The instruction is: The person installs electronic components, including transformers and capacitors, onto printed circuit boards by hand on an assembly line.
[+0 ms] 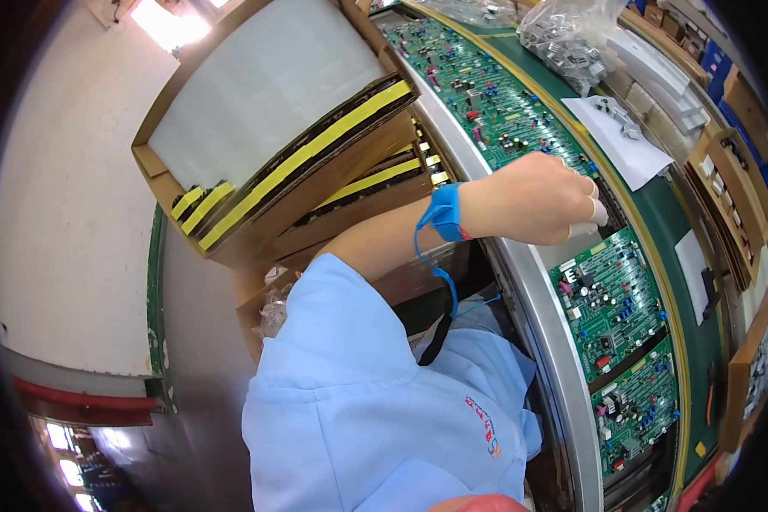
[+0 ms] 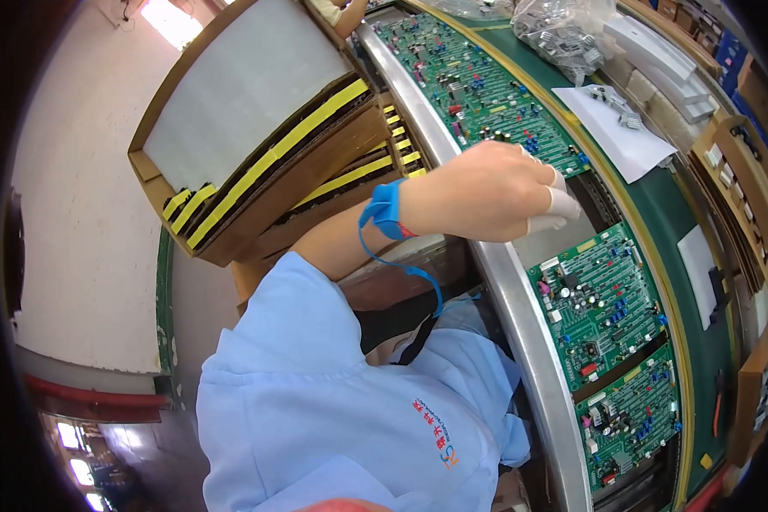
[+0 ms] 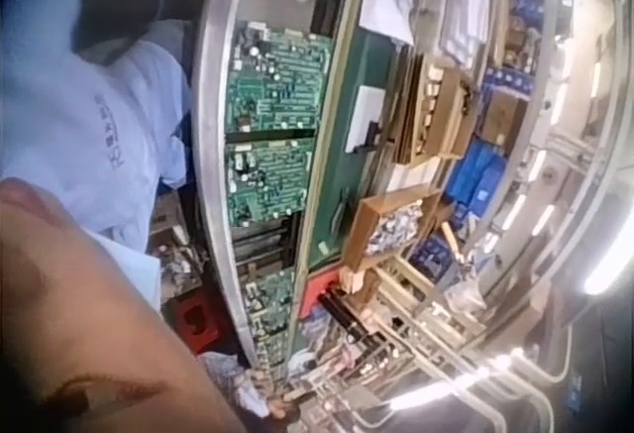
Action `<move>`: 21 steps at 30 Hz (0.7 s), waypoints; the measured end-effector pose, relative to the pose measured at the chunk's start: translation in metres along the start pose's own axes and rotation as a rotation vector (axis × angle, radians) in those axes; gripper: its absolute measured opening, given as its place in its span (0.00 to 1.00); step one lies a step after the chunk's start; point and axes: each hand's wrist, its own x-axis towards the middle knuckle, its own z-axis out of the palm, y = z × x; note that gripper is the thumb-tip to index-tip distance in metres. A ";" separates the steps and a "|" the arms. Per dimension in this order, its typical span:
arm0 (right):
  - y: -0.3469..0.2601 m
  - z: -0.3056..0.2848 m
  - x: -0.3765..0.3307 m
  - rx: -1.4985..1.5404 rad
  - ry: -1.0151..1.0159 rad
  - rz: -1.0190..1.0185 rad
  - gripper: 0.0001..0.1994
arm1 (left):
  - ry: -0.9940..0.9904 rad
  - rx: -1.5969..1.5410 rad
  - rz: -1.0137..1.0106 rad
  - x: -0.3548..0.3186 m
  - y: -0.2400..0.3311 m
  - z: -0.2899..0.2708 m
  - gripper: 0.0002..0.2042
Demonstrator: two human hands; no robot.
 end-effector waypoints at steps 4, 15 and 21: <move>-0.030 -0.027 -0.005 0.191 -0.032 -0.038 0.15 | 0.210 0.043 -0.007 -0.028 -0.001 -0.030 0.10; -0.092 -0.065 -0.004 0.753 -0.218 -0.091 0.18 | -0.066 1.005 -0.972 -0.210 0.019 -0.213 0.14; -0.139 -0.073 -0.007 1.041 -0.316 -0.095 0.19 | -0.065 0.393 -1.252 -0.299 0.000 -0.263 0.18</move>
